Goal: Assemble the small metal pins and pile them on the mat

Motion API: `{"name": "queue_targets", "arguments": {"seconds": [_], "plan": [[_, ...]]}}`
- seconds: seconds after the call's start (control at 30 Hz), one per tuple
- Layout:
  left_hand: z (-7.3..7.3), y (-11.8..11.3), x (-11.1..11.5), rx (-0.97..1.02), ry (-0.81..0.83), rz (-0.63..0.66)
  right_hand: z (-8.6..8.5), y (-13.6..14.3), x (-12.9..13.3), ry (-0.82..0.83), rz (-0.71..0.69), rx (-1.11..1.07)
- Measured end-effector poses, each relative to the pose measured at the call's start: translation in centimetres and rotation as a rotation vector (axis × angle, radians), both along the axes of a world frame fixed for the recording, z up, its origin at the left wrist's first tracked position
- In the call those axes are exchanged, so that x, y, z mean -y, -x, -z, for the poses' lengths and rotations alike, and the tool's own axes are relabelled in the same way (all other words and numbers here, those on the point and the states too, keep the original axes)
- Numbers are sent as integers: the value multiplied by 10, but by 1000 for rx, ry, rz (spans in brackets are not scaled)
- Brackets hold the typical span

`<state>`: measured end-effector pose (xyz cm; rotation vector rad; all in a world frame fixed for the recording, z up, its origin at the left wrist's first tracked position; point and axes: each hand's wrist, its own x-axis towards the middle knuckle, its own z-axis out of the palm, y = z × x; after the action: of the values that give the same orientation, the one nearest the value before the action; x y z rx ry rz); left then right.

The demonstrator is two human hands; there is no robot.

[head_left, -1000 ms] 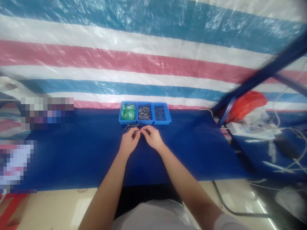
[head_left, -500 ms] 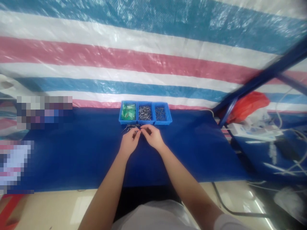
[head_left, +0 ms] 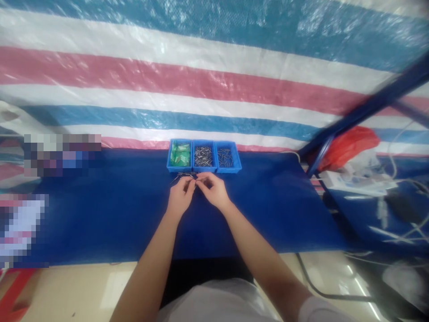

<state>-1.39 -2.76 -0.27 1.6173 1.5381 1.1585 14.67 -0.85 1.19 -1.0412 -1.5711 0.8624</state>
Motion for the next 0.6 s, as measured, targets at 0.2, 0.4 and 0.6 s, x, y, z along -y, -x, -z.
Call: {"name": "queue_targets", "arguments": {"seconds": [0.2,0.4,0.6], "plan": [[-3,-1,1,-10,-3,13,0,-2,-2,29,50,14],[0,0,0,-13,-21,41,0,2,-5,41,55,54],[-1,-1,0,-41,-58,48,2,5,-6,126,87,-41]]}}
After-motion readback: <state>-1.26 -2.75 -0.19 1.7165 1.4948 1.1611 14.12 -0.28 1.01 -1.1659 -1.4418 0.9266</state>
